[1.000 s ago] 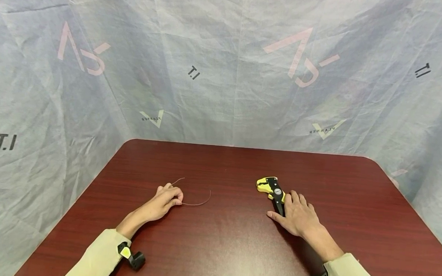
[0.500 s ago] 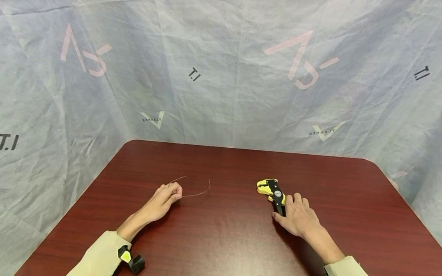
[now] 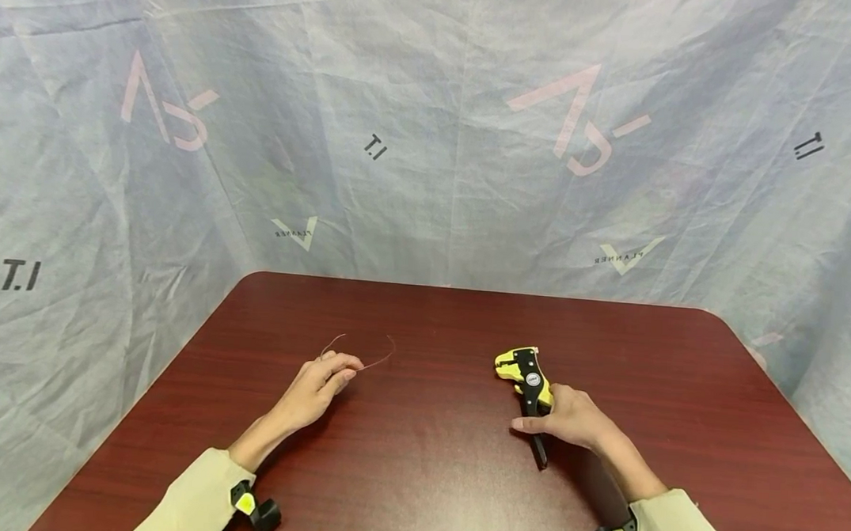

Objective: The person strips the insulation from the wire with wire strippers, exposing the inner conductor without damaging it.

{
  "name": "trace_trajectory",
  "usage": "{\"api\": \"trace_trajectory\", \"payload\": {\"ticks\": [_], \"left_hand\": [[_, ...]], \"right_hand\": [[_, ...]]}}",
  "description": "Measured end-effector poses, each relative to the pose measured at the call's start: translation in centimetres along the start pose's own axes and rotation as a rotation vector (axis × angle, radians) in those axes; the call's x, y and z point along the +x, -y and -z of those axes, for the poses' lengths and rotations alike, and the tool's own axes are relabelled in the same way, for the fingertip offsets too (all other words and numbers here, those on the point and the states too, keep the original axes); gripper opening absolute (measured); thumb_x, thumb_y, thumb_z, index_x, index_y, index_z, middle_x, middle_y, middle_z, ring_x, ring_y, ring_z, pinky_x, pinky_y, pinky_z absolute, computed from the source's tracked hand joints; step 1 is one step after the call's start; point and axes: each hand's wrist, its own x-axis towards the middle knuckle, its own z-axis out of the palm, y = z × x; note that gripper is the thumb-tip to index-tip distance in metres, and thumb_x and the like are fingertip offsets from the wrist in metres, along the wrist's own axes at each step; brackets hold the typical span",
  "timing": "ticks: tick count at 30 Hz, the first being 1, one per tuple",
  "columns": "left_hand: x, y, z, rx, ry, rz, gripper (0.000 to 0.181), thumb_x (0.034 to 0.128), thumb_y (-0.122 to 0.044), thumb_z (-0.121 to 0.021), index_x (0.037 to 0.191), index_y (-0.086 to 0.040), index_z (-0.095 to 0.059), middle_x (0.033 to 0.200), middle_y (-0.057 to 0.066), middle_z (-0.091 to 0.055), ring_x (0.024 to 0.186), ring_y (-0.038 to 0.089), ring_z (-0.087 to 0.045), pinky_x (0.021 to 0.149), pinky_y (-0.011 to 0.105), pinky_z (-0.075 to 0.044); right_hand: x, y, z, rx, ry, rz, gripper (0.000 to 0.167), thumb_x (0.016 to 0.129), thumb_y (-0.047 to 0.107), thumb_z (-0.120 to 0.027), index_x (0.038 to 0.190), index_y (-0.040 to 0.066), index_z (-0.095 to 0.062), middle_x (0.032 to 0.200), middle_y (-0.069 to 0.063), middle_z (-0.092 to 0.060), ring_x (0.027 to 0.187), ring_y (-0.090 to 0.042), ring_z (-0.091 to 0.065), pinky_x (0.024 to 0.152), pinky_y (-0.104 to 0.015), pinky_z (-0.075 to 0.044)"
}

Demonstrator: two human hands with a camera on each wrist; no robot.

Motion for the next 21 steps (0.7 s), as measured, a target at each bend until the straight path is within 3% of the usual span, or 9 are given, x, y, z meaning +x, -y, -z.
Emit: {"api": "trace_trajectory", "payload": {"ticks": [5, 10, 13, 17, 21], "left_hand": [[0.0, -0.2, -0.2, -0.060, -0.016, 0.052, 0.014, 0.0973, -0.009, -0.061, 0.104, -0.005, -0.074, 0.074, 0.001, -0.058, 0.066, 0.001, -0.035, 0.059, 0.018, -0.035], [-0.1, -0.7, -0.5, -0.129, -0.053, 0.120, 0.009, 0.0944, -0.010, -0.066, 0.098, -0.007, -0.075, 0.068, -0.004, -0.046, 0.065, 0.004, -0.036, 0.058, 0.017, -0.032], [0.0, -1.1, -0.6, -0.158, -0.106, 0.113, 0.006, 0.0908, -0.010, -0.071, 0.093, -0.006, -0.075, 0.063, -0.005, -0.040, 0.064, 0.007, -0.035, 0.058, 0.015, -0.029], [0.1, -1.3, -0.9, -0.201, -0.194, 0.069, 0.006, 0.0871, -0.008, -0.074, 0.090, -0.004, -0.077, 0.060, 0.000, -0.052, 0.063, 0.012, -0.036, 0.058, 0.015, -0.029], [0.1, -1.6, -1.2, -0.238, -0.245, 0.062, 0.005, 0.0857, -0.006, -0.075, 0.088, -0.004, -0.078, 0.065, 0.006, -0.066, 0.062, 0.012, -0.038, 0.057, 0.015, -0.032]], "right_hand": [[0.1, -0.1, 0.4, 0.262, 0.126, -0.028, 0.043, 0.078, 0.036, -0.085, 0.078, 0.009, -0.052, 0.062, 0.007, -0.032, 0.056, -0.010, -0.033, 0.051, -0.023, -0.031], [0.2, -0.7, 0.6, 0.596, 0.315, -0.031, 0.027, 0.088, 0.021, -0.077, 0.088, 0.006, -0.055, 0.061, 0.008, -0.036, 0.051, -0.006, -0.029, 0.047, -0.019, -0.032], [0.3, -1.0, 0.5, 0.756, 0.361, -0.025, 0.017, 0.093, 0.017, -0.071, 0.097, 0.006, -0.059, 0.065, 0.009, -0.042, 0.053, -0.005, -0.033, 0.050, -0.018, -0.034], [0.3, -0.8, -0.1, 0.931, 0.400, -0.001, 0.002, 0.096, 0.011, -0.065, 0.098, 0.012, -0.065, 0.071, 0.011, -0.050, 0.057, -0.004, -0.034, 0.053, -0.018, -0.034], [0.2, -0.3, -0.8, 1.027, 0.445, 0.072, 0.014, 0.099, 0.010, -0.059, 0.101, 0.019, -0.070, 0.082, 0.015, -0.062, 0.065, -0.001, -0.046, 0.061, -0.018, -0.043]]}}
